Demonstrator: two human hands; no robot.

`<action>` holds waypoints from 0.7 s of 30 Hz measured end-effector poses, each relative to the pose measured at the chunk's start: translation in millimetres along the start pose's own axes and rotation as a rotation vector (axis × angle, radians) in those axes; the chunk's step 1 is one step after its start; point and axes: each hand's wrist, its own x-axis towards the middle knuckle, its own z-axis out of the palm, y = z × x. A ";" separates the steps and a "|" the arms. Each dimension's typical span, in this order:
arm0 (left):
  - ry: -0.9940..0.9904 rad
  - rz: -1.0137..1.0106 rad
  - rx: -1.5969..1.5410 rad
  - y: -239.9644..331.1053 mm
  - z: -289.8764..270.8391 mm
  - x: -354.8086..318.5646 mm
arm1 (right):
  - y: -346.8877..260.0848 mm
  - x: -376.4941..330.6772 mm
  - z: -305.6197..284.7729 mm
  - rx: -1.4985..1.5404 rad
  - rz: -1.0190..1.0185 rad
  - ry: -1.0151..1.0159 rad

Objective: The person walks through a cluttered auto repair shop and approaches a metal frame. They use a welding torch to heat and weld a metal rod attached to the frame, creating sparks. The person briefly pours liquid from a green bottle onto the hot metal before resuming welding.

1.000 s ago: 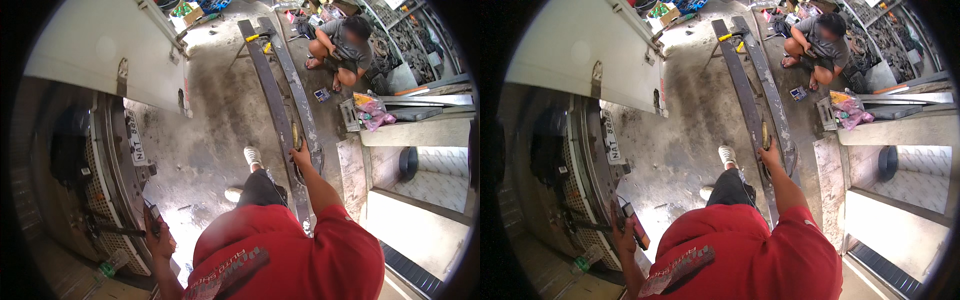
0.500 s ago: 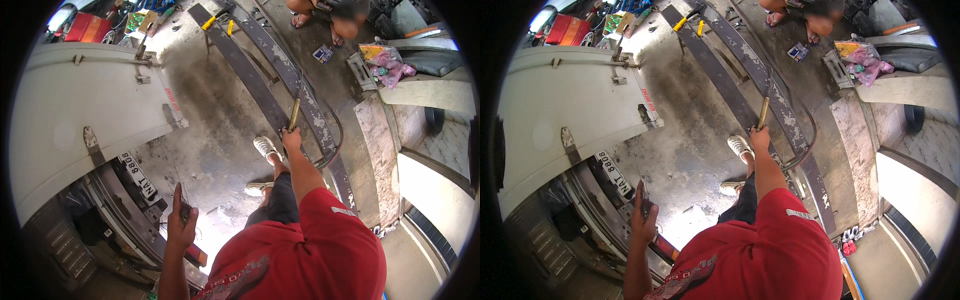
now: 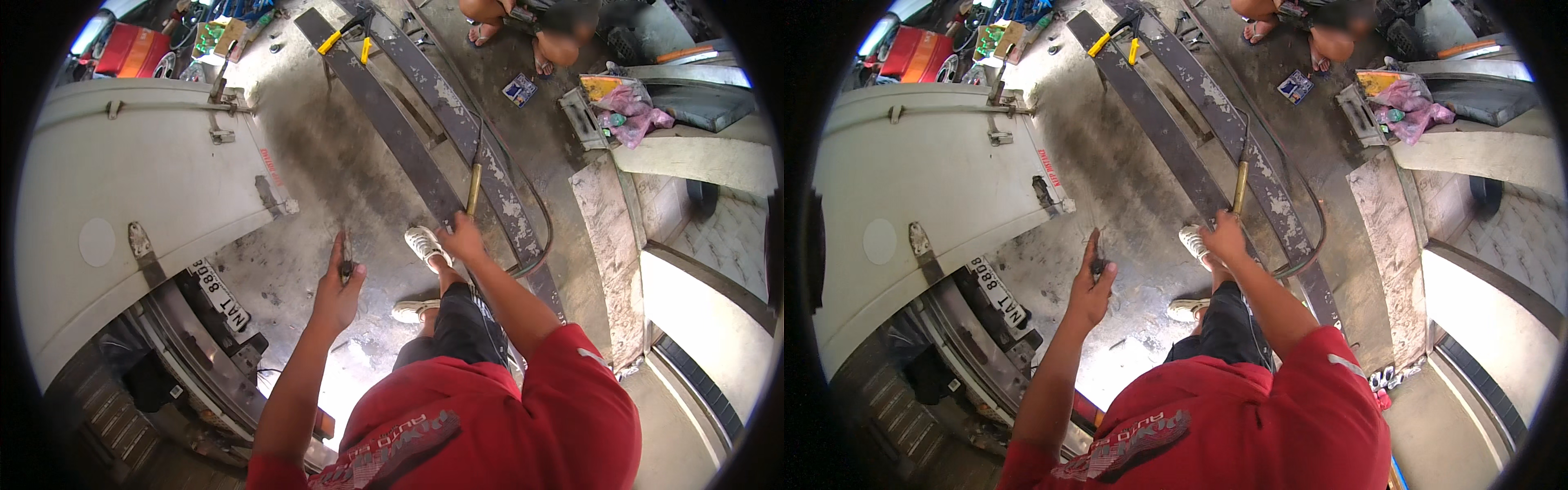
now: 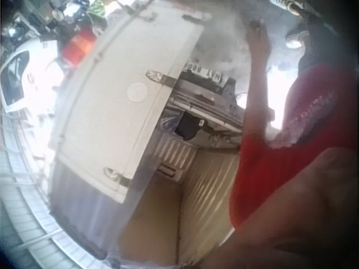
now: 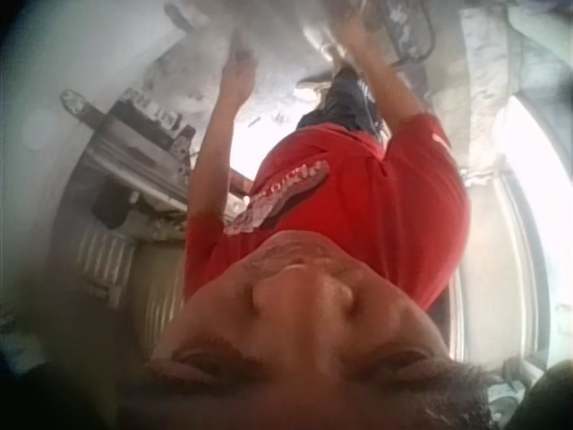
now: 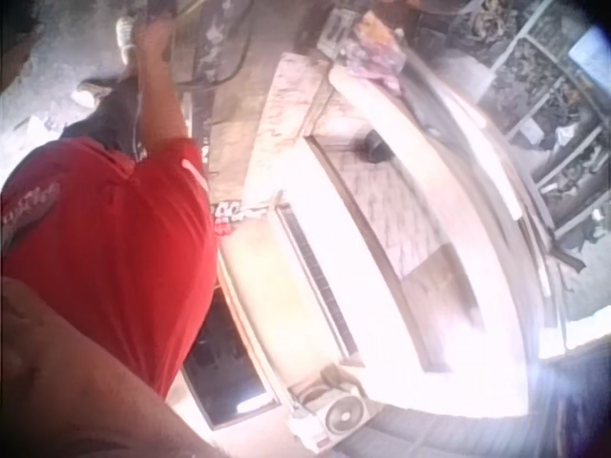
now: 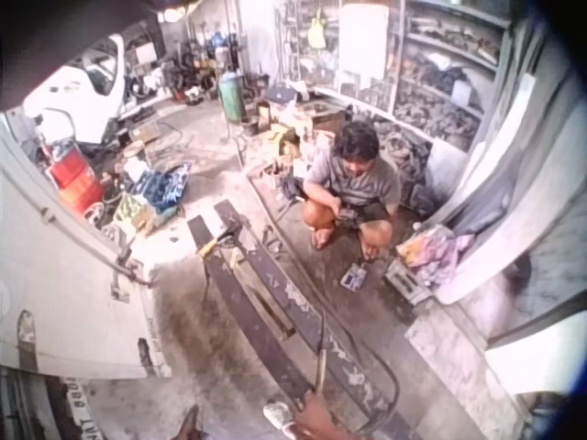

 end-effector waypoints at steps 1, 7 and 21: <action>-0.023 -0.077 -0.067 -4.2 8.0 9.5 | -8.8 -17.3 2.2 0.202 -0.117 -0.132; -0.057 -0.170 -0.179 -35.2 59.3 51.4 | -114.0 -105.0 -35.7 0.967 -0.113 -0.825; 0.015 -0.272 -0.261 -61.3 31.9 49.7 | -87.3 96.3 10.0 0.962 0.177 -0.078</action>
